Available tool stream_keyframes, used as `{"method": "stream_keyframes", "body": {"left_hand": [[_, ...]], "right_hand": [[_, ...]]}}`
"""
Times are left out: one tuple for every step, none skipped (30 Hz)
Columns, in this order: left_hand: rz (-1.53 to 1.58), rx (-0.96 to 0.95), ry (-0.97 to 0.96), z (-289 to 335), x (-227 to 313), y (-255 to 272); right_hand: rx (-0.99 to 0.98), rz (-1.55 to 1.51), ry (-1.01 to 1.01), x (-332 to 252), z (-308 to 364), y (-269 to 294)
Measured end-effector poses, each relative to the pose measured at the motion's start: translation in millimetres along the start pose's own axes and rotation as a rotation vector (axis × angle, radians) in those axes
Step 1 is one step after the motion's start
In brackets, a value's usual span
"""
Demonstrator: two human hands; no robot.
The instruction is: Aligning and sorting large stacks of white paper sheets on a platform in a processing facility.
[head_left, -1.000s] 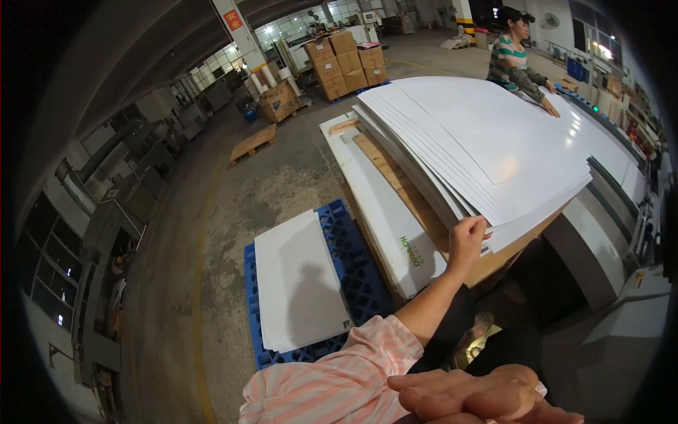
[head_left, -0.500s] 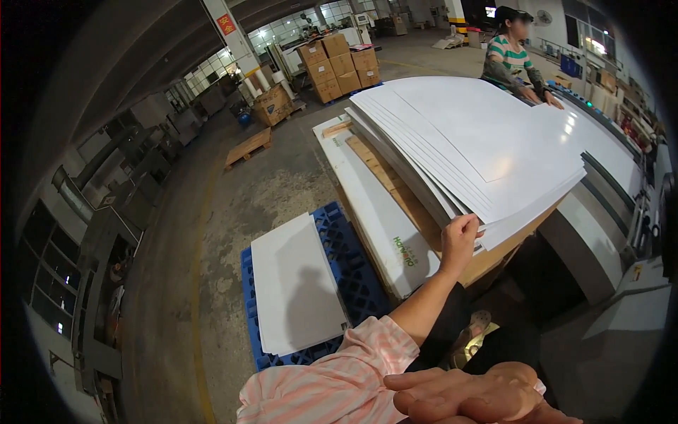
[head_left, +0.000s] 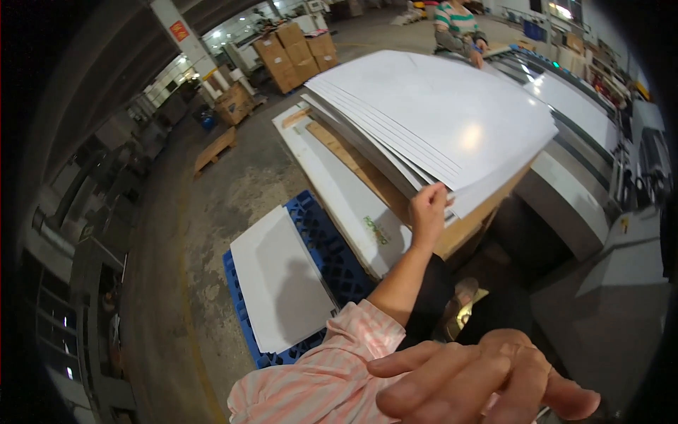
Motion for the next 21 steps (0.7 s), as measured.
{"method": "stream_keyframes", "body": {"left_hand": [[0.014, -0.014, 0.025, 2.6, -0.7, -10.3], [0.001, 0.008, 0.040, 3.1, 4.1, -2.3], [-0.007, 0.017, 0.067, 3.9, 8.7, 5.2], [-0.004, 0.002, 0.076, 4.0, 9.7, -1.6], [0.016, -0.006, 0.074, 5.1, 11.1, -8.1], [0.024, -0.003, 0.068, 5.1, 12.5, -8.8], [0.014, 0.003, 0.070, 5.3, 12.7, -3.4], [0.003, 0.008, 0.072, 4.6, 13.2, 1.5], [0.039, -0.005, 0.073, 5.1, 13.0, -8.5], [0.043, -0.006, 0.076, 3.8, 14.0, -7.7], [0.039, -0.009, 0.087, 3.8, 15.2, -8.1], [0.036, -0.018, 0.097, 4.3, 19.0, -12.2], [0.046, -0.009, 0.105, 3.3, 14.0, -7.1], [0.055, -0.001, 0.112, 2.7, 6.6, -1.5], [0.051, -0.006, 0.106, 1.1, 2.9, 4.5], [0.061, -0.015, 0.103, 1.3, 4.2, 2.7], [0.068, -0.012, 0.102, 1.9, 5.1, 0.5], [0.076, -0.008, 0.100, 3.0, 6.3, -2.1], [0.058, -0.017, 0.092, 3.5, 8.4, -1.3], [0.051, -0.006, 0.103, 3.1, 9.3, 0.1], [0.061, -0.009, 0.107, 3.4, 6.8, -4.4]], "right_hand": [[0.012, 0.043, 0.022, -7.5, -2.3, 2.7], [0.011, 0.023, -0.042, -7.1, -2.6, 4.0], [0.011, 0.003, -0.107, -7.6, -3.0, 4.6], [0.001, 0.005, -0.141, -14.5, -7.0, 4.0], [-0.008, 0.009, -0.176, -21.0, -10.4, 3.8], [-0.013, -0.003, -0.218, -25.3, -13.0, 6.3], [0.002, 0.011, -0.211, -25.6, -19.0, 16.3], [-0.223, -0.042, -0.255, -23.5, -28.9, 26.5], [-0.449, -0.067, -0.288, -29.4, -36.2, 31.1], [-0.433, -0.042, -0.274, -31.9, -37.3, 33.7], [-0.469, -0.064, -0.258, -36.0, -37.0, 34.0], [-0.506, -0.081, -0.236, -40.7, -37.8, 34.0], [-0.540, -0.039, -0.172, -34.7, -40.5, 45.2], [-0.515, -0.021, -0.163, -31.5, -40.9, 58.2], [-0.500, -0.005, -0.149, -32.6, -39.7, 62.2], [-0.492, 0.023, -0.129, -38.1, -39.1, 62.6], [-0.483, 0.050, -0.108, -42.9, -38.2, 63.1], [-0.475, 0.078, -0.088, -48.5, -37.7, 64.4], [-0.465, 0.102, -0.070, -53.6, -36.8, 65.1], [-0.456, 0.128, -0.053, -58.4, -35.9, 66.3], [-0.444, 0.171, -0.031, -65.5, -35.3, 67.5]]}}
Point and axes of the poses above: each hand's wrist, its own z-axis away from the middle knuckle, its own y-axis out of the back of the hand, x = y × z, the point moved 2 cm from there along -z, towards the middle knuckle, and after that the axes turned 8 degrees about z, right-handed, at the moved point
